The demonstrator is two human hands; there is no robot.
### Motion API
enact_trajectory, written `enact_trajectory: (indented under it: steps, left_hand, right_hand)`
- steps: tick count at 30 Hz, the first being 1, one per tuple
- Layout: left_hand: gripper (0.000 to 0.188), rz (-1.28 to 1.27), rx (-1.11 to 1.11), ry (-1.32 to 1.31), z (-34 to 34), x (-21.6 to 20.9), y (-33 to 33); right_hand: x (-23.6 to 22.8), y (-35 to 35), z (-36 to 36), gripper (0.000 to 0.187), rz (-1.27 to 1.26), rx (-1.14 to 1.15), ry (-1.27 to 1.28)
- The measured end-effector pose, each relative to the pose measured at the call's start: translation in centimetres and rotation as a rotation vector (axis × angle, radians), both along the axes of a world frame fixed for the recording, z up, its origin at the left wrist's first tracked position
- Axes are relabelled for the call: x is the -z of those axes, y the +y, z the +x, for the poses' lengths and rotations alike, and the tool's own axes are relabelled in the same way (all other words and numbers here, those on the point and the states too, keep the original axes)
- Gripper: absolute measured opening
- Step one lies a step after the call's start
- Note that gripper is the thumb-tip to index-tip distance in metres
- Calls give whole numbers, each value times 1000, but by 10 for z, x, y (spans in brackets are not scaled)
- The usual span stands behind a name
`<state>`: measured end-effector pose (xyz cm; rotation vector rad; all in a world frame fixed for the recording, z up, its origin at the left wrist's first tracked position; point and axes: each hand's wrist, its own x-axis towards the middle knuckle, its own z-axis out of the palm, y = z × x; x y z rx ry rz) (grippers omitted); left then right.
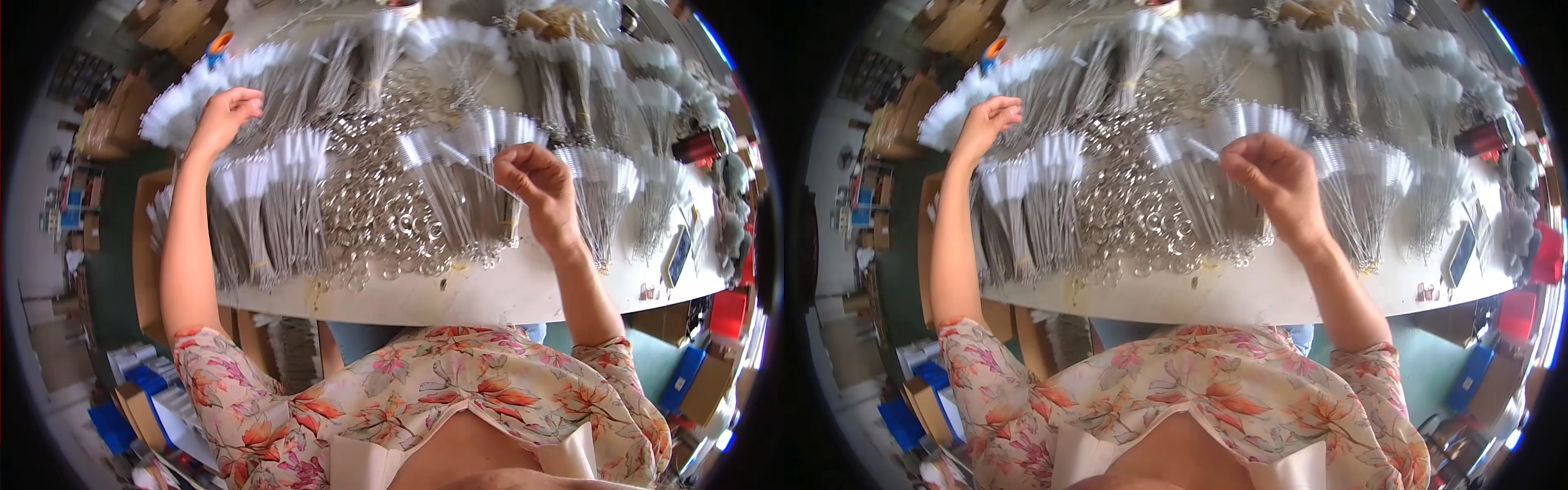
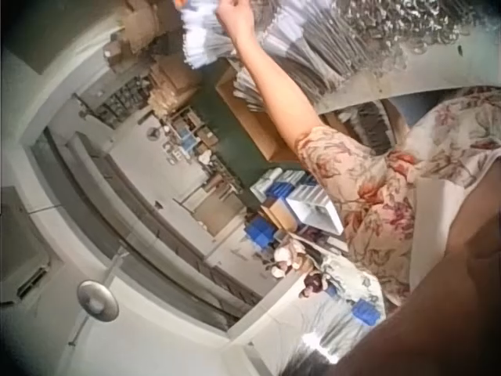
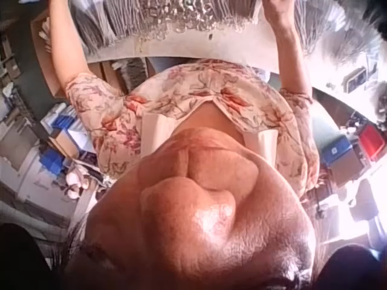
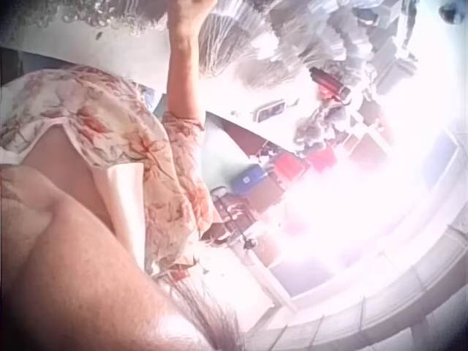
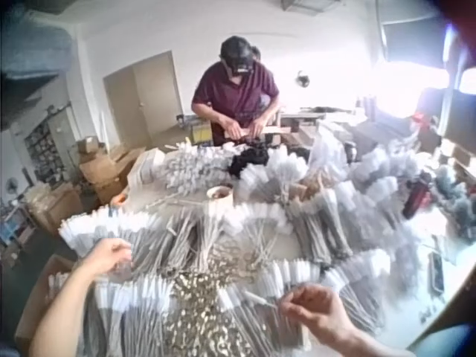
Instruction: Assembling bottle brushes by attaching wire stems and metal rings to the brush heads.
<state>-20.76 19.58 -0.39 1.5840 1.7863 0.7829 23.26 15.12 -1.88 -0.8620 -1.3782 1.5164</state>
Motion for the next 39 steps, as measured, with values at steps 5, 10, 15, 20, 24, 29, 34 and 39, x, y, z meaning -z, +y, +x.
enact_trajectory:
  steps: [5, 10, 15, 20, 24, 29, 34, 39]
  left_hand:
    - [32, -79, -306, 891, -60, 50, 88]
    - [29, -236, -419, 1028, -49, 53, 99]
    - [31, -148, -389, 941, -67, 59, 93]
    - [22, 485, -581, 458, -70, 47, 78]
    - [23, 526, -471, -158, 22, 22, 87]
    - [46, -52, -216, 100, 58, 60, 107]
    - [35, -136, -253, 252, 69, 79, 119]
    - [15, -213, -391, -240, 78, 72, 115]
  right_hand:
    - [-21, 46, 33, 17, 54, 56, -274]
    - [-3, 122, 34, 17, 256, 95, -642]
    - [31, 205, -15, 19, 502, 61, -845]
    - [46, 235, -86, 25, 601, 34, -1001]
    - [48, 240, -93, 22, 625, 75, -1353]
    - [42, 241, -98, 20, 504, 132, -1298]
    - [55, 241, -88, 24, 619, 98, -1165]
    - [54, 242, -94, 24, 546, 84, -1289]
